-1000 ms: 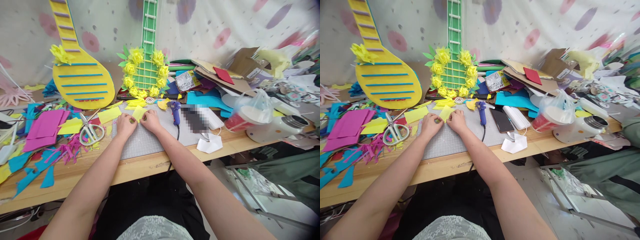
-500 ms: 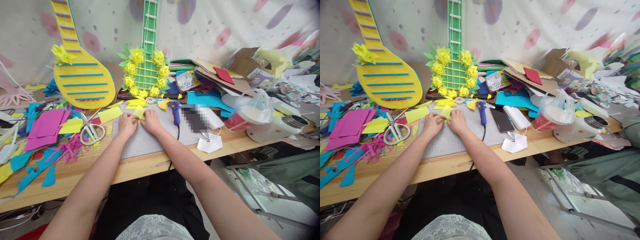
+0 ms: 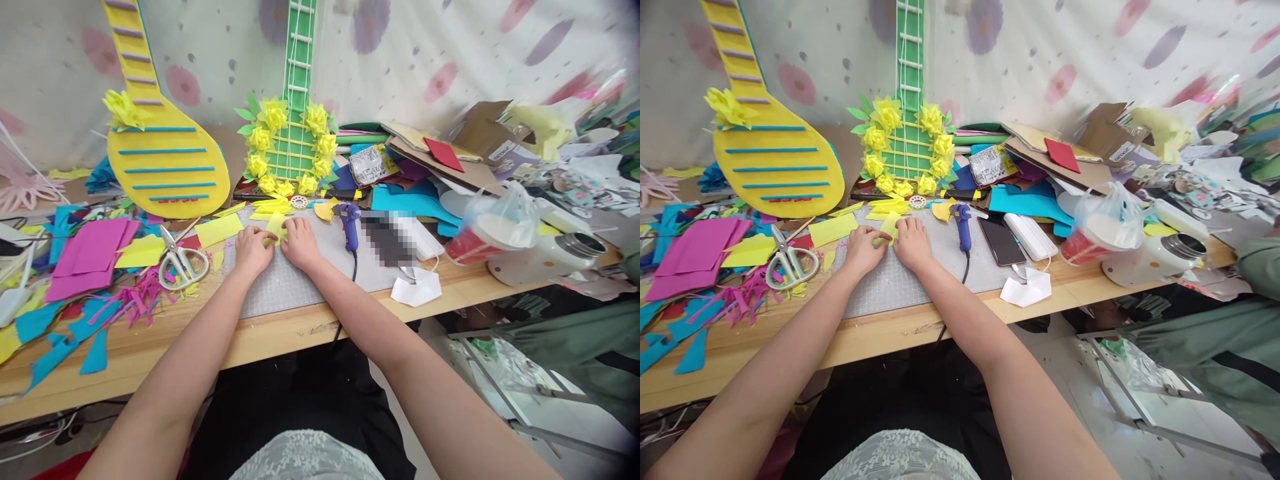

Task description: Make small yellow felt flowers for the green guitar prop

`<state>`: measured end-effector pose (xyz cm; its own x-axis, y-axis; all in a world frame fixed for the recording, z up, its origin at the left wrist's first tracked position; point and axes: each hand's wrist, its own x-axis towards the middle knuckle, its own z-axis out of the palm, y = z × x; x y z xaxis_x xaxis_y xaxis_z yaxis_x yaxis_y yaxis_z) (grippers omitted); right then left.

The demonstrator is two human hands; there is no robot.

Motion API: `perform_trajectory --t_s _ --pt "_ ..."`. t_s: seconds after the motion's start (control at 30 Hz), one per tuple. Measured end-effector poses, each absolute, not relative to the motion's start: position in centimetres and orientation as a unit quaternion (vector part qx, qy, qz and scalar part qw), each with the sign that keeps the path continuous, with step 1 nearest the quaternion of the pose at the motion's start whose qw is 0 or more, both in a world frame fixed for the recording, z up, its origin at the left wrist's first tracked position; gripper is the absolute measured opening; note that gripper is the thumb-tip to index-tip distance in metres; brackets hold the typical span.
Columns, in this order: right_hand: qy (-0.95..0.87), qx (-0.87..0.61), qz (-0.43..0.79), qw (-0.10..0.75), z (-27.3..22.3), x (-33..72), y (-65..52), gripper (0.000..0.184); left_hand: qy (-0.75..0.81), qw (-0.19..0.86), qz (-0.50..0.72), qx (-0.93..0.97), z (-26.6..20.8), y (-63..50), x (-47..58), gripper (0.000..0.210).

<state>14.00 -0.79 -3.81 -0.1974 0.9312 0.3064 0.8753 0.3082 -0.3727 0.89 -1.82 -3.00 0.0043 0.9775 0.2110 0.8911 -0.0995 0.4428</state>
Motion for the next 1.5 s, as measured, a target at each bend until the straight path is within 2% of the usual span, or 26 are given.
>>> perform_trajectory --t_s 0.53,0.67,0.8,0.93,1.07,1.3,1.4,1.5 --pt "-0.760 -0.597 0.104 0.237 -3.9 14.4 -0.6 0.017 0.671 0.114 0.245 0.691 -3.2 -1.3 0.8 0.018" --pt "-0.765 -0.592 0.107 0.231 -4.0 14.5 -0.6 0.017 0.643 0.139 0.275 0.702 -3.9 -0.6 -0.5 0.029" --pt "-0.770 -0.573 0.111 0.258 -4.0 14.9 -0.4 0.019 0.584 0.185 0.297 0.733 -4.1 -0.1 -2.1 0.040" --pt "-0.775 -0.546 0.105 0.302 -3.8 15.5 -0.3 0.023 0.554 0.218 0.289 0.750 -3.5 -0.3 -2.9 0.029" --pt "-0.806 -0.502 0.117 0.293 -3.5 15.7 -0.5 0.020 0.527 0.162 0.262 0.792 -2.9 -0.7 -2.8 0.028" --pt "-0.815 -0.497 0.144 0.259 -3.6 15.6 -0.6 0.024 0.499 0.140 0.215 0.828 -2.6 -1.1 -2.6 0.054" --pt "-0.810 -0.503 0.144 0.265 -3.8 16.1 -0.3 0.025 0.487 0.130 0.217 0.836 -2.4 -1.2 -2.6 0.054" --pt "-0.804 -0.506 0.154 0.272 -3.7 16.5 -0.1 0.025 0.478 0.120 0.223 0.841 -2.3 -1.2 -2.6 0.045"
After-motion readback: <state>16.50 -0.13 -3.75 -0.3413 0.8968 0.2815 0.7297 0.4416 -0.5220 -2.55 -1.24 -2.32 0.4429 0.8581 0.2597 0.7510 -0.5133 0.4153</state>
